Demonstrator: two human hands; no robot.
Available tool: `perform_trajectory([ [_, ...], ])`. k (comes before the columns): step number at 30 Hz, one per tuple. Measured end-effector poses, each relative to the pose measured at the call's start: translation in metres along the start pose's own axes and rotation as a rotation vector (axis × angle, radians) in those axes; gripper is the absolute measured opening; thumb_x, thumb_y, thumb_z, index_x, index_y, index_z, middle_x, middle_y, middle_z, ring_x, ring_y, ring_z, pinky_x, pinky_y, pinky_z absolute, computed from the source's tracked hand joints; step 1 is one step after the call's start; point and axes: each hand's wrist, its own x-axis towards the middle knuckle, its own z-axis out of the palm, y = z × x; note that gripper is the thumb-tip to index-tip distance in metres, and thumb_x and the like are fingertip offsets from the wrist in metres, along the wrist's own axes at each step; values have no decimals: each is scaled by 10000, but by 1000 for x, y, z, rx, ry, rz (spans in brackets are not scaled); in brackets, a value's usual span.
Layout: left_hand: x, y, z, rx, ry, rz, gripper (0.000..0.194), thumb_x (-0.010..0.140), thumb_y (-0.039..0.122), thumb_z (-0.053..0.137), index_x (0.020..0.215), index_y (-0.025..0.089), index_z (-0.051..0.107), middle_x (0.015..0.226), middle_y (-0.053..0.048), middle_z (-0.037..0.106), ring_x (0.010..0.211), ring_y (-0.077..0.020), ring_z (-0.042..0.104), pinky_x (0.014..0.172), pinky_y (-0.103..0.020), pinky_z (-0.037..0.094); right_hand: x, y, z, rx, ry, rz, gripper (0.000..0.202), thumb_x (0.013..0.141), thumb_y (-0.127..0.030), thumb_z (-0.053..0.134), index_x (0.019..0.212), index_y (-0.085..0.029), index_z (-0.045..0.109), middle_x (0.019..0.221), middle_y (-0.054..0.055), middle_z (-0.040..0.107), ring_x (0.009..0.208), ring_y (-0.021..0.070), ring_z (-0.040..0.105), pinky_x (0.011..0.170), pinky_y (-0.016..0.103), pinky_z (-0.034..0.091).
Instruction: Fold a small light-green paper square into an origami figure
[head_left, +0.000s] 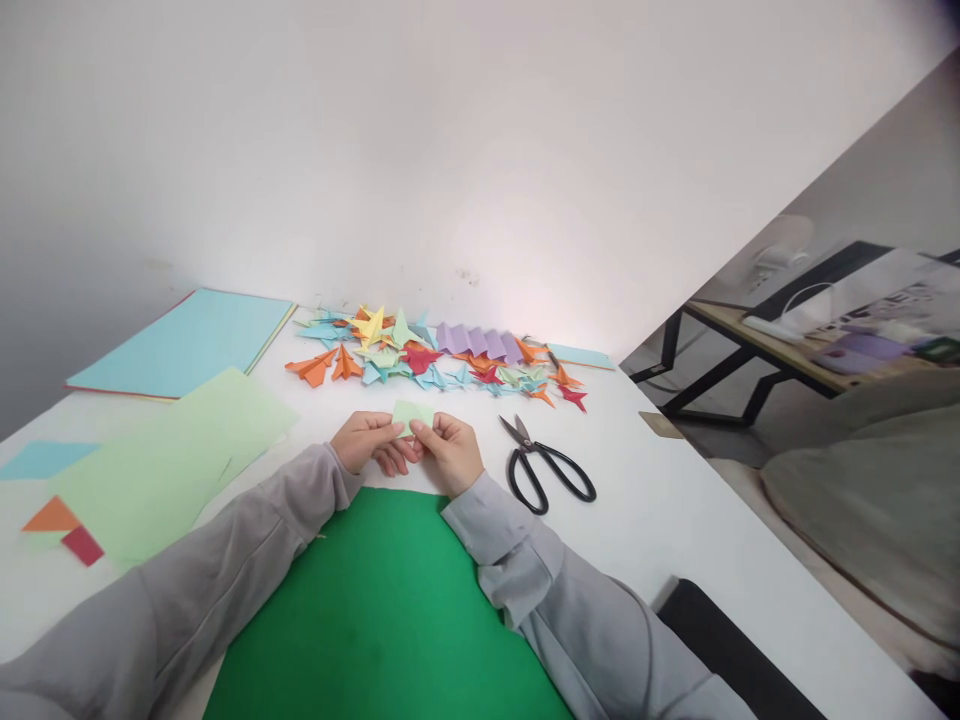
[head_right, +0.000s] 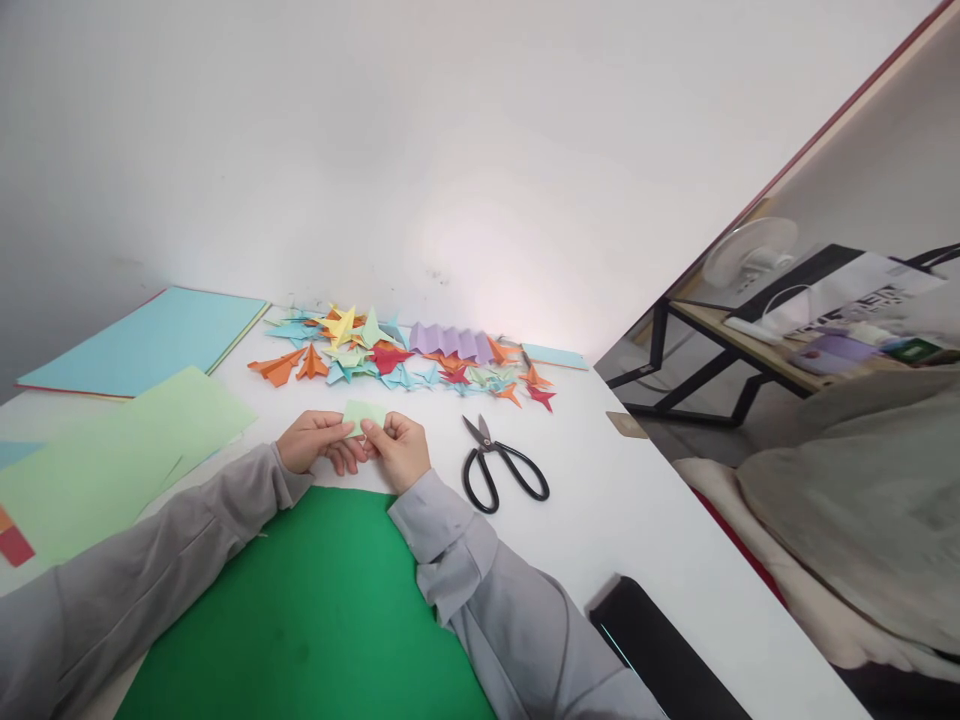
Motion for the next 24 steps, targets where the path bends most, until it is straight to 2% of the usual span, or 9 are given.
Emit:
perform_trajectory([
  [7,-1,2,2,-53,50,-19,474,574,545,646,637,85,554,548,-105,652,407,-167,590,358,-231,432,-1,-2,-1,-22,25,-18,331,630,-388,690,498,-169,480,428,-35,564,385,77,475,432,214,372],
  [13,0,-3,0,90,14,67,403,548,438,717,673,82,576,583,-73,648,433,-142,591,379,-228,457,-2,-4,-1,-36,24,-17,358,624,-403,689,488,-175,450,418,-33,559,377,80,473,424,215,366],
  [24,-2,-1,1,90,7,81,387,567,447,699,640,91,564,523,-51,629,393,-127,571,356,-209,438,-1,-2,-1,-10,-47,-26,331,614,-419,694,515,-171,497,440,-31,565,394,86,472,428,225,368],
])
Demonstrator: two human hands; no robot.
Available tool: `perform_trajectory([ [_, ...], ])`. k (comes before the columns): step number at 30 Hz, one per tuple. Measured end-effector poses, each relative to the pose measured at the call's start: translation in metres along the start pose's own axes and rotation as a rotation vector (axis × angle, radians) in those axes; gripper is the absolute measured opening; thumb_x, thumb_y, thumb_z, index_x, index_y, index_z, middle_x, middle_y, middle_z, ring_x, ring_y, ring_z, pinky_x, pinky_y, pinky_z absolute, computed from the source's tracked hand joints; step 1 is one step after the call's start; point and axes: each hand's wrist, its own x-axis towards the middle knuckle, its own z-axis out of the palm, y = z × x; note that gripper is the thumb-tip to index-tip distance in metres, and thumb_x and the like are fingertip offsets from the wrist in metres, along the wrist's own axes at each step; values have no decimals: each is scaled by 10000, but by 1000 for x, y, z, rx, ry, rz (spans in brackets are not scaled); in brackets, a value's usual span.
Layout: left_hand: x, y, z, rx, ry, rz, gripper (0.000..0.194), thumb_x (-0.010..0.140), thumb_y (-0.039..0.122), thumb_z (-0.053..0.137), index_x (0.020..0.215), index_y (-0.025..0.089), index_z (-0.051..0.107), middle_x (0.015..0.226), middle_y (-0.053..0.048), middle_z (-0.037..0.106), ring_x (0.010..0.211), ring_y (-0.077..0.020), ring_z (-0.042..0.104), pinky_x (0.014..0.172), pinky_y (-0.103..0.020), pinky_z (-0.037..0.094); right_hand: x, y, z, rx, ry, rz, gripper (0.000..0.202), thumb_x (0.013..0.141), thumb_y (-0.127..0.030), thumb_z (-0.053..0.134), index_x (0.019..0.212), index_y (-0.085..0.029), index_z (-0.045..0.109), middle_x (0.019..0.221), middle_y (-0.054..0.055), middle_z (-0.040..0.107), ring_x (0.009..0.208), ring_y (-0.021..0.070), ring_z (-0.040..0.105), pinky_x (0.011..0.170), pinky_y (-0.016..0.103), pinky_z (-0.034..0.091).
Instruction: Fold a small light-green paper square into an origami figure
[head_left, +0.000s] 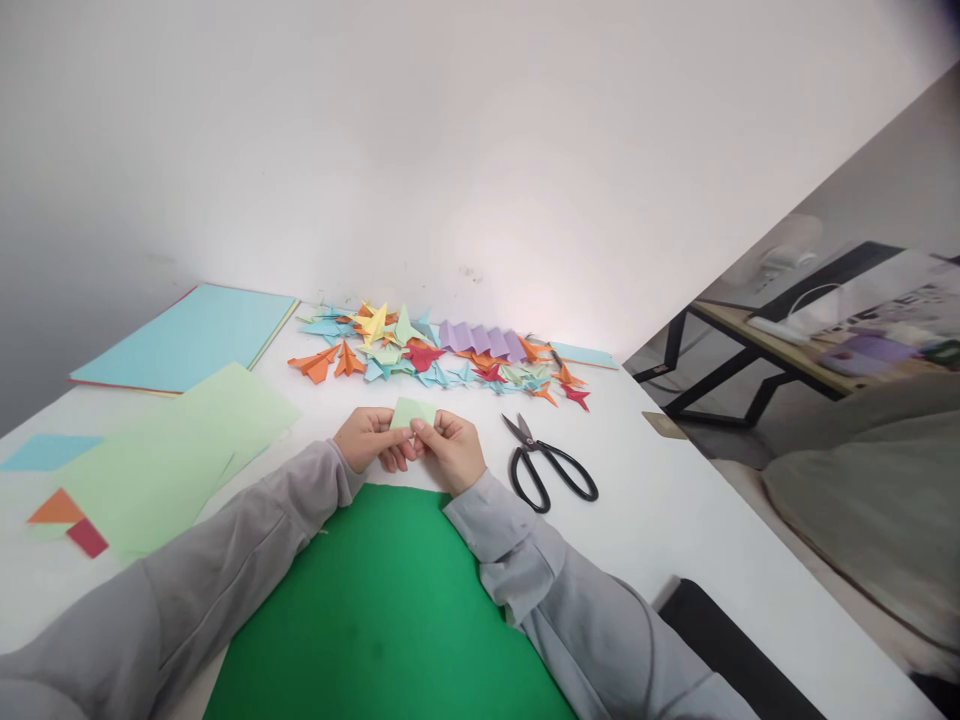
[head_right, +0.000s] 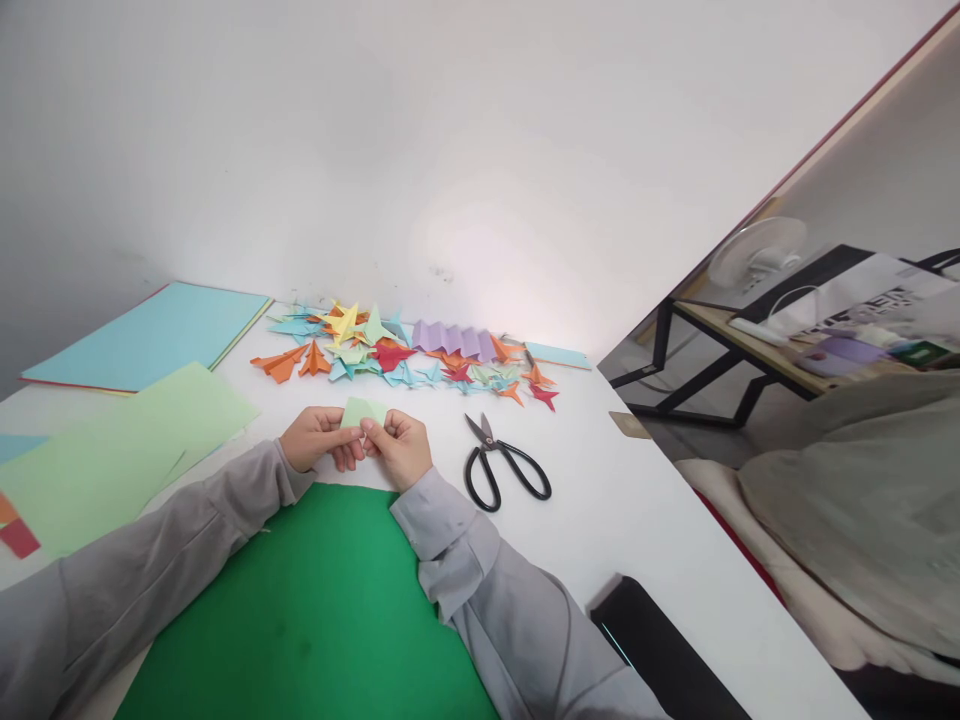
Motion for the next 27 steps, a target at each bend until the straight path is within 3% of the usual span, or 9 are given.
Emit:
perform_trajectory([
  [7,0,-1,0,14,-17,26,352,572,404,705,642,90,562,487,-42,615,381,-129,566,353,-209,435,0,-1,2,24,-64,58,297,621,-430,686,615,-160,561,458,-37,548,401,92,468,428,235,367],
  [19,1,2,-1,-21,-5,-36,335,542,374,725,612,99,545,494,-44,629,382,-129,568,356,-203,427,2,2,2,-6,-29,17,344,590,-476,692,580,-167,541,456,-33,555,408,93,466,434,234,363],
  [27,2,2,-4,-20,-95,-29,344,577,416,696,620,95,579,532,-72,646,402,-129,575,365,-197,405,3,0,0,14,-102,65,382,601,-511,668,491,-169,538,410,-23,533,377,91,447,402,233,348],
])
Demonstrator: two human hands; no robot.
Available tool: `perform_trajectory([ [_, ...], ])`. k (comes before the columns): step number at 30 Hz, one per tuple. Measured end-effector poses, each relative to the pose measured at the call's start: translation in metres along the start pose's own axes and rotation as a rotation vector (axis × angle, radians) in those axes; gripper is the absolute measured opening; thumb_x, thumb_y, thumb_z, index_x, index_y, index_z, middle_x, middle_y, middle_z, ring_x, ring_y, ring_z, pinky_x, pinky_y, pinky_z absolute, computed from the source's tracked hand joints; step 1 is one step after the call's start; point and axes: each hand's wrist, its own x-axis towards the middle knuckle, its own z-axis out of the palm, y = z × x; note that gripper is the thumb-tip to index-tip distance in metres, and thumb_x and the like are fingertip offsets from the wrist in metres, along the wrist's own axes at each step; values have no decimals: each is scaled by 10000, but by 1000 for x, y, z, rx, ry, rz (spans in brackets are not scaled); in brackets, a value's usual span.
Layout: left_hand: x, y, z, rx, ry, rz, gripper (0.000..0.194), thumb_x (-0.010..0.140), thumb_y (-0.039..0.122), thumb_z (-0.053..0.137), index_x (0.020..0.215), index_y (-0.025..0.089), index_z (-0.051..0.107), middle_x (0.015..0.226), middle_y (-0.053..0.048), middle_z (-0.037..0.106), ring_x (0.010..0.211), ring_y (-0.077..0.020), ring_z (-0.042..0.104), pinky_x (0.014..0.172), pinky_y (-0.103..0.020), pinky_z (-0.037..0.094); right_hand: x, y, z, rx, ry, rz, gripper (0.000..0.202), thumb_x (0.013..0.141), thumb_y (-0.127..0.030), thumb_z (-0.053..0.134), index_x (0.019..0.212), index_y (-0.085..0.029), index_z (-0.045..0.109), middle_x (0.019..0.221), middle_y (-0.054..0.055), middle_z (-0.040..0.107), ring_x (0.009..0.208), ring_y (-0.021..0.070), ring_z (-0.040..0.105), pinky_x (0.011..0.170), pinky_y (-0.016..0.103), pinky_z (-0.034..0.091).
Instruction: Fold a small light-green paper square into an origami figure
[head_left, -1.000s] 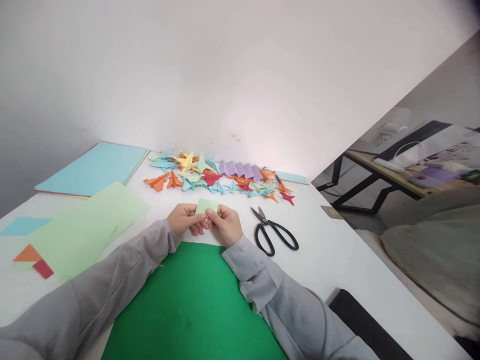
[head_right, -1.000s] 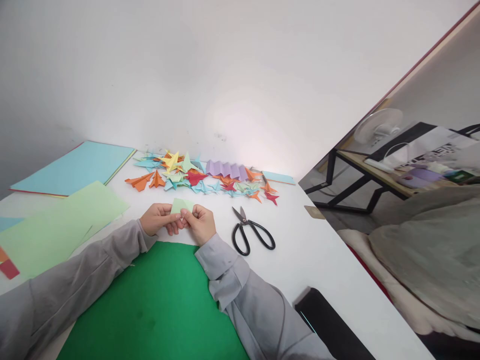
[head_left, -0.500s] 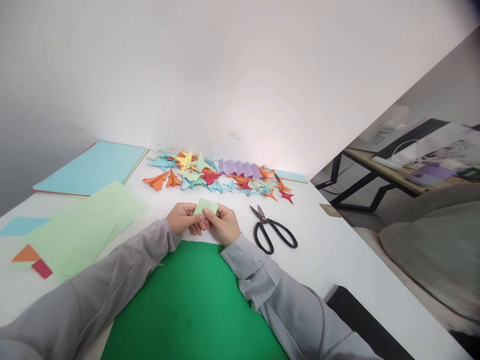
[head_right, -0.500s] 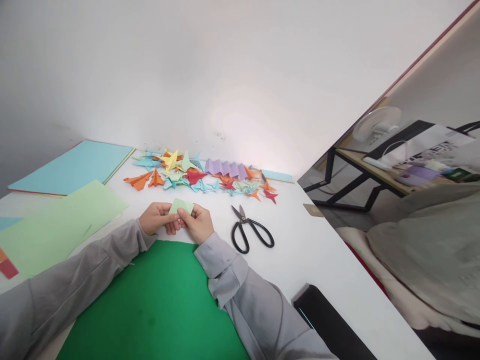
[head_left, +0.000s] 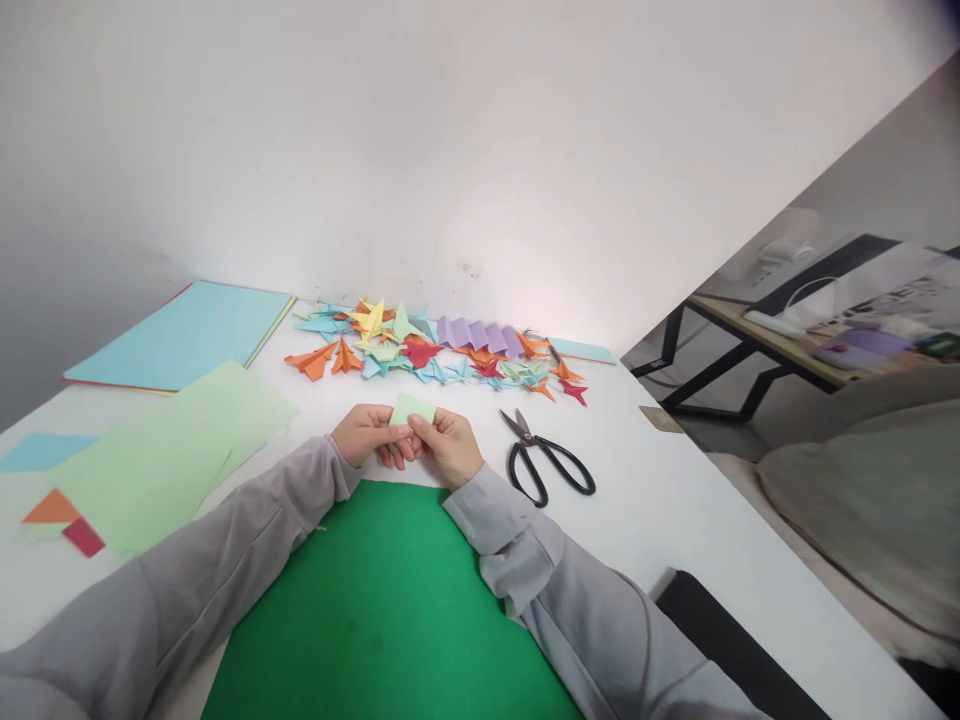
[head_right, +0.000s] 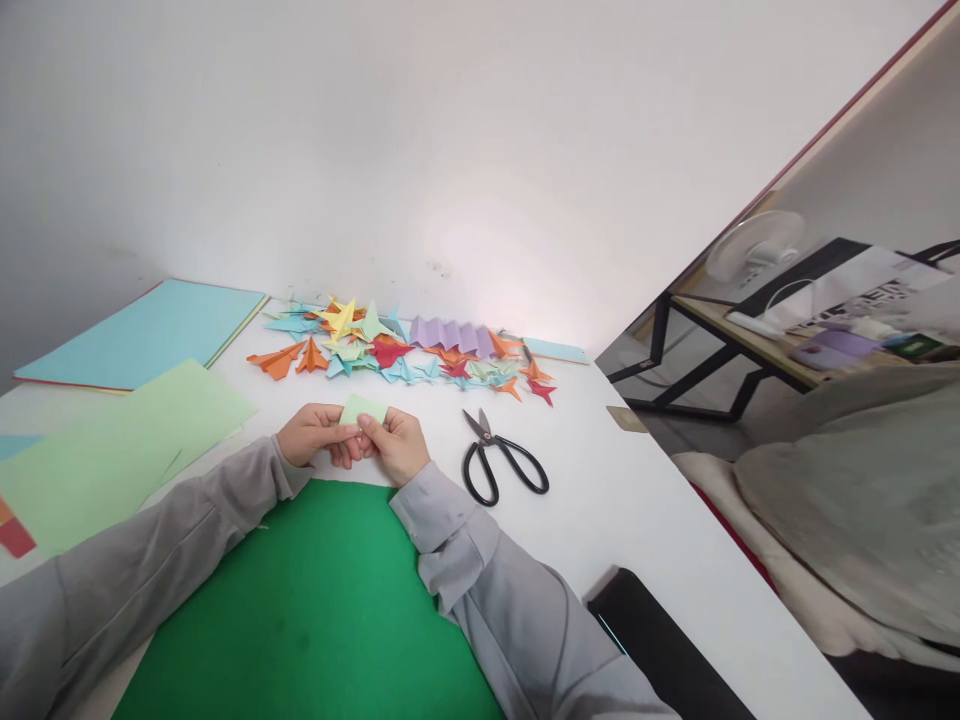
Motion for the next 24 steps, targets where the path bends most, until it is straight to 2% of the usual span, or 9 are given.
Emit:
perform_trajectory([
  [10,1,-3,-6,-52,-78,-2,359,606,416,683,722,90,589,707,-131,690,530,-170,638,402,-193,400,1,-2,-1,84,52,28,363,594,-434,702,447,-159,516,360,-35,515,314,56,385,352,201,273],
  [15,1,-2,-9,-107,-119,-23,250,631,300,651,726,83,574,795,-171,691,558,-189,649,422,-207,407,2,0,-2,123,82,30,357,585,-418,712,445,-162,506,347,-38,502,334,68,414,375,206,298],
  [19,3,-3,-13,-240,-152,-32,167,545,191,582,680,97,551,745,-163,695,556,-239,652,432,-248,432,3,3,-4,122,112,11,348,601,-408,704,453,-159,511,364,-36,515,320,58,394,367,204,292],
  [24,2,-3,-9,-241,-46,-22,168,502,132,530,667,102,543,652,-117,688,480,-223,628,389,-259,436,2,3,-4,67,127,10,345,601,-421,700,465,-162,518,376,-31,524,311,59,380,351,208,283],
])
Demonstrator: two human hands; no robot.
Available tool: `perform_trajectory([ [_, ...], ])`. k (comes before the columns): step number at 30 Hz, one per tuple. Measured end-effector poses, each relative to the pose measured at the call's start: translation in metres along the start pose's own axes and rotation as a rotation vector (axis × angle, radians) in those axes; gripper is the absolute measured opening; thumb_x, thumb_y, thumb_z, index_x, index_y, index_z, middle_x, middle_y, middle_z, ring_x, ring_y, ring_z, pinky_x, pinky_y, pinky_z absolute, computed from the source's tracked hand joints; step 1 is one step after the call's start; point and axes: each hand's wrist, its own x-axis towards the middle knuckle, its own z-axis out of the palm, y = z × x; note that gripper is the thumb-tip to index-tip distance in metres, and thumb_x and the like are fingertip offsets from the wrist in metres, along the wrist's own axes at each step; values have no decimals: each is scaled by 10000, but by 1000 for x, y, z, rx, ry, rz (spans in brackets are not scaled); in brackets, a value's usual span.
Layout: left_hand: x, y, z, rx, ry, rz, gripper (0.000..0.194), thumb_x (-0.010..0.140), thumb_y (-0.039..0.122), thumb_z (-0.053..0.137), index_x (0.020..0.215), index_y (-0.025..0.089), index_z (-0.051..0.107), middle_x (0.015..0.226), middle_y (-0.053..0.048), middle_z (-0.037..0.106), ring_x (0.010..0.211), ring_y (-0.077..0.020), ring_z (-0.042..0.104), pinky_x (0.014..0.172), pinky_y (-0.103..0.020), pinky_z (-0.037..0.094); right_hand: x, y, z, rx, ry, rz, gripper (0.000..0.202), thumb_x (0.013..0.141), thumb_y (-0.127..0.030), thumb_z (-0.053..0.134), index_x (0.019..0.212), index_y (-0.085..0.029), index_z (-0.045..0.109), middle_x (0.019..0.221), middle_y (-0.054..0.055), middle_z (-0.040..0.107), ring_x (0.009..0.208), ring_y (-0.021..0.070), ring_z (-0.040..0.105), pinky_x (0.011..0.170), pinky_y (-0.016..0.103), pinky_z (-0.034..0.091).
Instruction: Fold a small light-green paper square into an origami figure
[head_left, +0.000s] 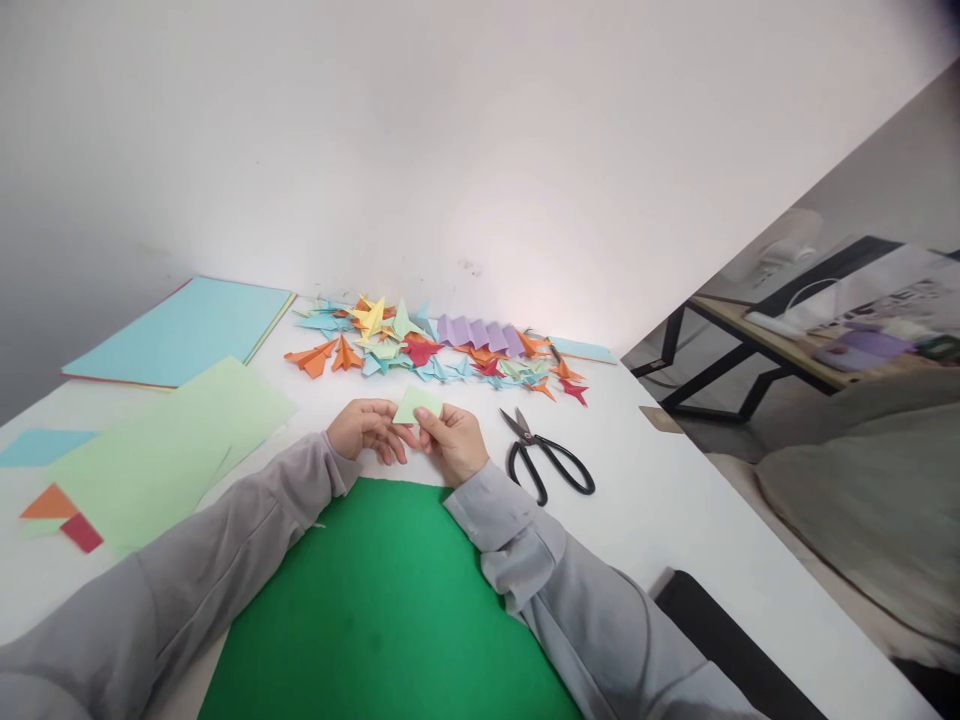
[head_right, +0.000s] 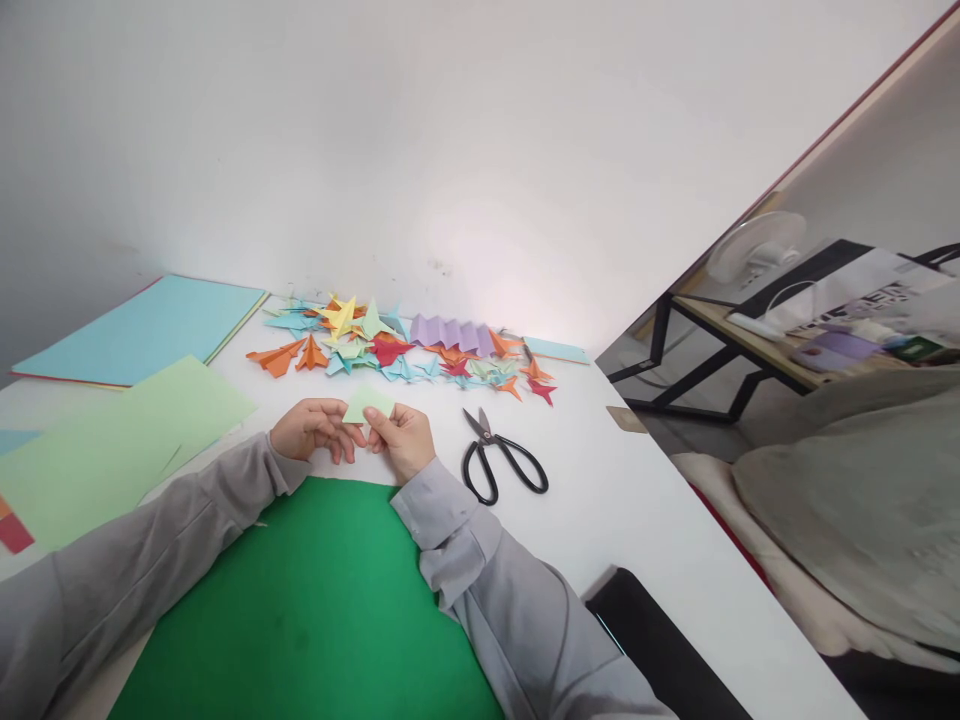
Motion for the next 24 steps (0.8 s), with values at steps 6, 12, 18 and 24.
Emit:
perform_trajectory([
  [6,-3,-1,9,142,183,57,271,562,283,695,609,122,482,505,-55,639,387,-161,582,346,-225,428,-1,-2,0,-49,4,-11,359,615,-424,692,448,-162,512,365,-32,508,312,61,379,347,211,273],
  [12,-2,-1,10,134,177,58,413,507,416,745,631,120,486,512,-43,635,391,-149,582,344,-217,436,-2,-2,1,9,41,0,372,614,-405,700,438,-167,475,341,-43,487,295,53,351,339,211,251],
  [18,0,-2,8,84,240,91,371,537,391,731,623,120,492,482,-19,611,367,-133,562,331,-209,427,-3,-4,2,48,37,20,365,605,-444,690,481,-168,487,355,-35,512,300,62,383,332,207,264],
  [24,0,0,10,19,312,88,330,541,345,731,613,120,501,458,-5,586,341,-122,533,319,-212,412,-4,-2,1,-12,-8,34,368,630,-474,658,498,-157,527,324,-40,486,275,52,344,319,200,227],
])
